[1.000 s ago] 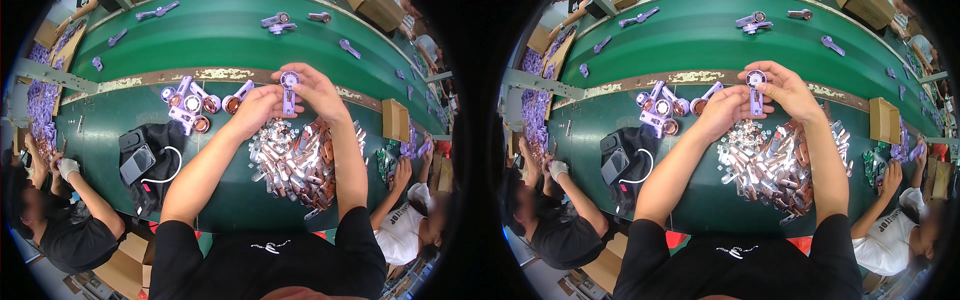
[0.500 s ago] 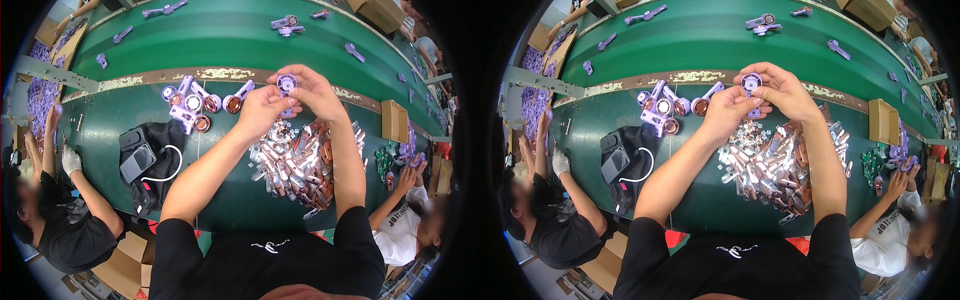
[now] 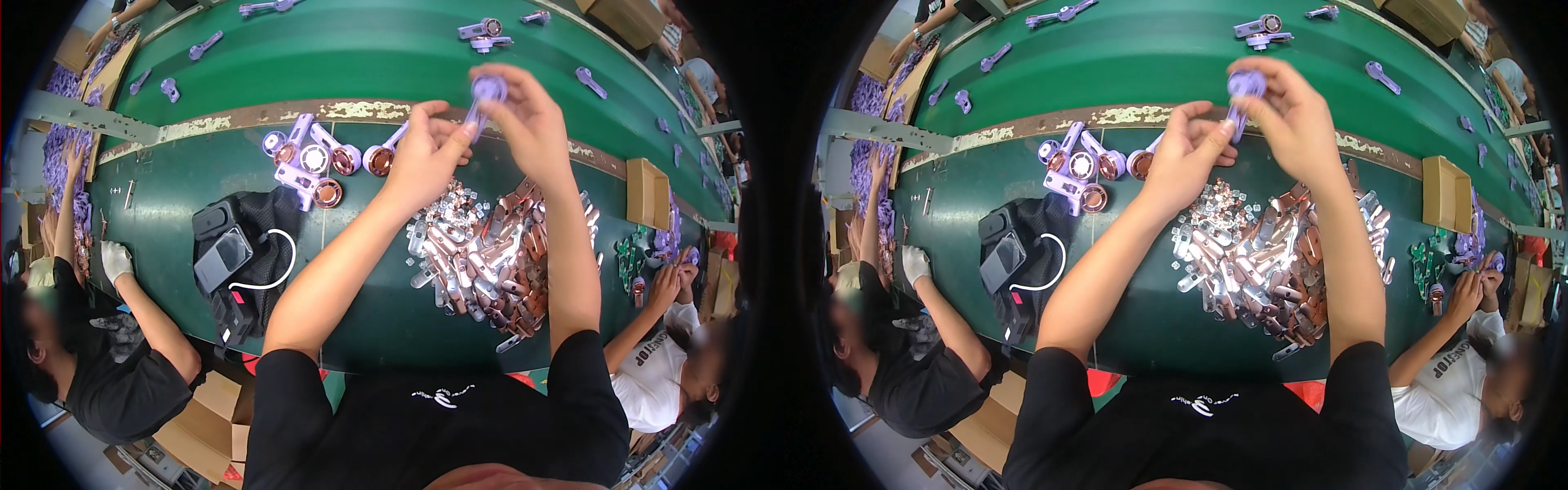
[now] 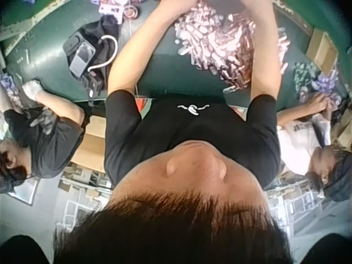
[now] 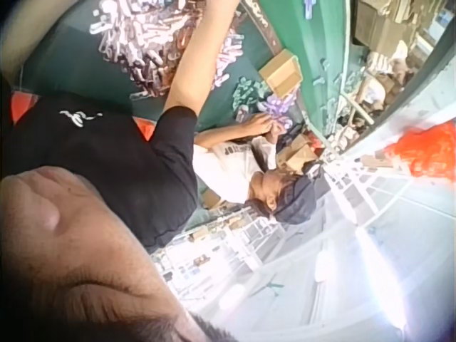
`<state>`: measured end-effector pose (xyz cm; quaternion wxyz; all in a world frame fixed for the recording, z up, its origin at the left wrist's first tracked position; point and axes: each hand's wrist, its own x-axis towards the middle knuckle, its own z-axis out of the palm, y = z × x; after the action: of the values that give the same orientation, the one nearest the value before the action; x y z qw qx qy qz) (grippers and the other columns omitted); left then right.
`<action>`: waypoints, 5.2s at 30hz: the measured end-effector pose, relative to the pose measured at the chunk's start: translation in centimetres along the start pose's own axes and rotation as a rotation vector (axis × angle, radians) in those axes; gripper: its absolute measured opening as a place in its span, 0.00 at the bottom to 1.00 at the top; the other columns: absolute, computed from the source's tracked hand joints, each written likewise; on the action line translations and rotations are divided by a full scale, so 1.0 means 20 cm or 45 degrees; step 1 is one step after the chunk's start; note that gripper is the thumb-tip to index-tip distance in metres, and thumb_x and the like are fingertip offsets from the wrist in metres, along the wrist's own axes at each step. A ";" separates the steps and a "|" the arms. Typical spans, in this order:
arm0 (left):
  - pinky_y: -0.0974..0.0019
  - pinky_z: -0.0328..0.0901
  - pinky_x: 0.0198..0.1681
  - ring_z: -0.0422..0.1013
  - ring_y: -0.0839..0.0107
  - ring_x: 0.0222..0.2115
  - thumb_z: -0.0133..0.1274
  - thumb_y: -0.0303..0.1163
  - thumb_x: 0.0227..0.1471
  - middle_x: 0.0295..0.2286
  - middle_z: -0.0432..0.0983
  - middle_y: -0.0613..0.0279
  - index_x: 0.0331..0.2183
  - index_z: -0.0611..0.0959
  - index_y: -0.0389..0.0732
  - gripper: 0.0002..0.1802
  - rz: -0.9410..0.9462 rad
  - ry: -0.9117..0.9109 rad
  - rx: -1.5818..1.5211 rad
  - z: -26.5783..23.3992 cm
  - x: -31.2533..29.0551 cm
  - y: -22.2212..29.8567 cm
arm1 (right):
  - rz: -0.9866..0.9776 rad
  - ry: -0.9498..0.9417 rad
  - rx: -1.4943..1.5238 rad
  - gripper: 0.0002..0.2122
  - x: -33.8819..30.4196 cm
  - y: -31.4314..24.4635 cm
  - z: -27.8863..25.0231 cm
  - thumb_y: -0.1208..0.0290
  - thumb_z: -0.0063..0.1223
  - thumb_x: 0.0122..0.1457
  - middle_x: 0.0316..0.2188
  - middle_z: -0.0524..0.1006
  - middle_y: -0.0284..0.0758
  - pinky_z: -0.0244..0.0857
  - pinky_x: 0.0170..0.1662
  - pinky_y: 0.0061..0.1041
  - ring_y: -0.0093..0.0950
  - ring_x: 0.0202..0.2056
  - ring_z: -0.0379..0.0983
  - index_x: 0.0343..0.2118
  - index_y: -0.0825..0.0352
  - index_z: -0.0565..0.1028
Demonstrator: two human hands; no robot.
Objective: The person assembles handheld devices by fitting small metal pieces and plastic components into plastic casings by hand.
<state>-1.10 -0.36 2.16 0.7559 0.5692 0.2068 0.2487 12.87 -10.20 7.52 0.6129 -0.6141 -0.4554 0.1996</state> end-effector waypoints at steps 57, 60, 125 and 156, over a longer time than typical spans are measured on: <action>0.67 0.76 0.43 0.81 0.69 0.38 0.49 0.22 0.66 0.41 0.82 0.51 0.53 0.77 0.32 0.15 0.107 -0.084 0.037 -0.12 0.01 -0.04 | -0.340 -0.416 -1.321 0.02 -0.30 -0.04 0.20 0.81 0.57 0.51 0.31 0.76 0.40 0.73 0.41 0.35 0.38 0.40 0.75 0.28 0.70 0.76; 0.68 0.76 0.45 0.80 0.69 0.41 0.49 0.20 0.65 0.41 0.82 0.52 0.53 0.76 0.29 0.16 0.088 -0.153 -0.087 -0.10 -0.02 -0.05 | 0.075 -0.060 -0.723 0.04 -0.30 -0.03 0.14 0.79 0.58 0.59 0.31 0.80 0.42 0.73 0.36 0.30 0.33 0.32 0.80 0.35 0.73 0.78; 0.56 0.77 0.48 0.81 0.54 0.44 0.42 0.35 0.71 0.44 0.81 0.45 0.52 0.76 0.26 0.20 -0.360 -0.437 -0.403 -0.15 0.03 0.05 | 0.414 -0.835 -0.541 0.16 0.26 -0.26 -0.16 0.86 0.45 0.55 0.32 0.79 0.33 0.67 0.38 0.23 0.20 0.32 0.71 0.47 0.72 0.77; 0.67 0.78 0.38 0.82 0.68 0.35 0.61 0.26 0.60 0.36 0.83 0.53 0.40 0.80 0.31 0.10 -0.296 -0.291 -0.238 -0.09 -0.01 0.04 | 0.460 -0.971 -0.767 0.14 0.38 -0.26 -0.03 0.86 0.47 0.54 0.35 0.79 0.34 0.70 0.42 0.25 0.23 0.38 0.75 0.44 0.71 0.75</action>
<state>-2.54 1.04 2.53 0.8477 0.4933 0.1599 0.1114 15.55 -5.36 14.85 0.1550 -0.7158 -0.5703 0.3719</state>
